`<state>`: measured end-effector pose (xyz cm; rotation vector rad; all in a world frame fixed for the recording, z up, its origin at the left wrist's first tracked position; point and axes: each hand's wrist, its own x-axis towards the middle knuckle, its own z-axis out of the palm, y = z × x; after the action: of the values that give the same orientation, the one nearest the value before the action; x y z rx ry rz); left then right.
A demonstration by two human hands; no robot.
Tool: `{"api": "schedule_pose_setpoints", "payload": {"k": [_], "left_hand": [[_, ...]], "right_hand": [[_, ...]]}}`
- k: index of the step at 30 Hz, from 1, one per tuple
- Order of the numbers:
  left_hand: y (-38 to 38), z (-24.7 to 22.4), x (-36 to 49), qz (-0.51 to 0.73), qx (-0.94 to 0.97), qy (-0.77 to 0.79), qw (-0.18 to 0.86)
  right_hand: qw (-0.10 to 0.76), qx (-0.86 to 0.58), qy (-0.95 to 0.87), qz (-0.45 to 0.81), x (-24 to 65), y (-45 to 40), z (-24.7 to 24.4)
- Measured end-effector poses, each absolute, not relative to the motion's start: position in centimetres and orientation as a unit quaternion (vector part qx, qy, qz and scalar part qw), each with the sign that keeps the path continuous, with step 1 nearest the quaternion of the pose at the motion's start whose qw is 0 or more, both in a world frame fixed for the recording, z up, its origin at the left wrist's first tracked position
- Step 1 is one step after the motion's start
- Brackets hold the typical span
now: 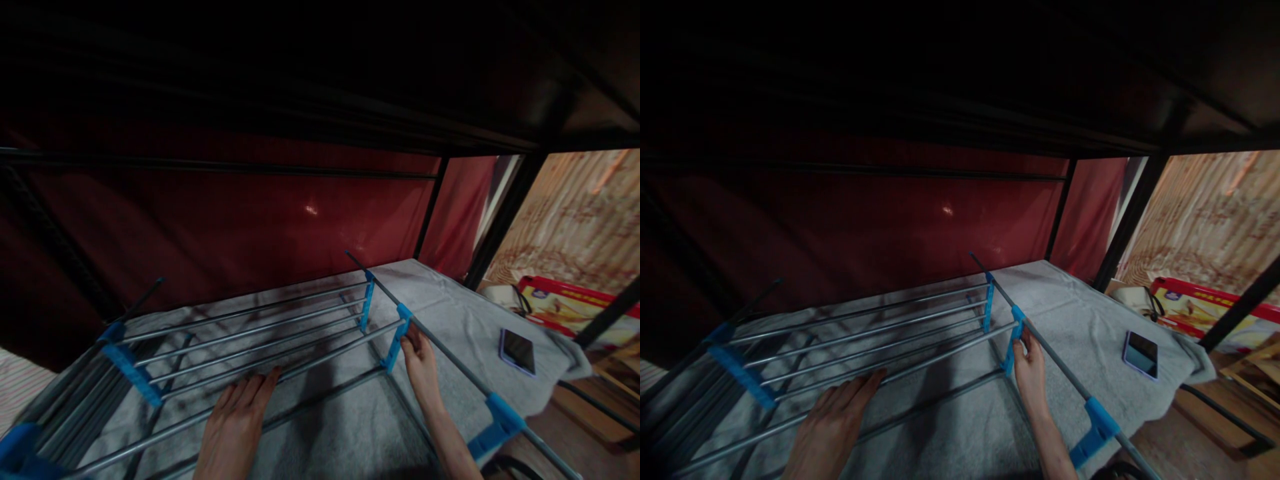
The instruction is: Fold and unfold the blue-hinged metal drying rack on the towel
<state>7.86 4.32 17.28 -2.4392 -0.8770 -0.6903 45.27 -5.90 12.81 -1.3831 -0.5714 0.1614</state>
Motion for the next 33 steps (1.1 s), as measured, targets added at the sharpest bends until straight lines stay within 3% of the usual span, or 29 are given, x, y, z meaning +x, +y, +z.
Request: {"api": "schedule_pose_setpoints", "payload": {"k": [23,33], "left_hand": [[4.2,20.0,8.7,-0.198,-0.903,-0.342,0.166],[4.4,19.1,8.9,-0.185,-0.908,-0.354,0.13]], "right_hand": [[0.737,-0.631,-0.229,0.077,45.5,-5.8,12.7],[0.733,-0.632,-0.241,0.073,45.6,-5.9,12.6]]}}
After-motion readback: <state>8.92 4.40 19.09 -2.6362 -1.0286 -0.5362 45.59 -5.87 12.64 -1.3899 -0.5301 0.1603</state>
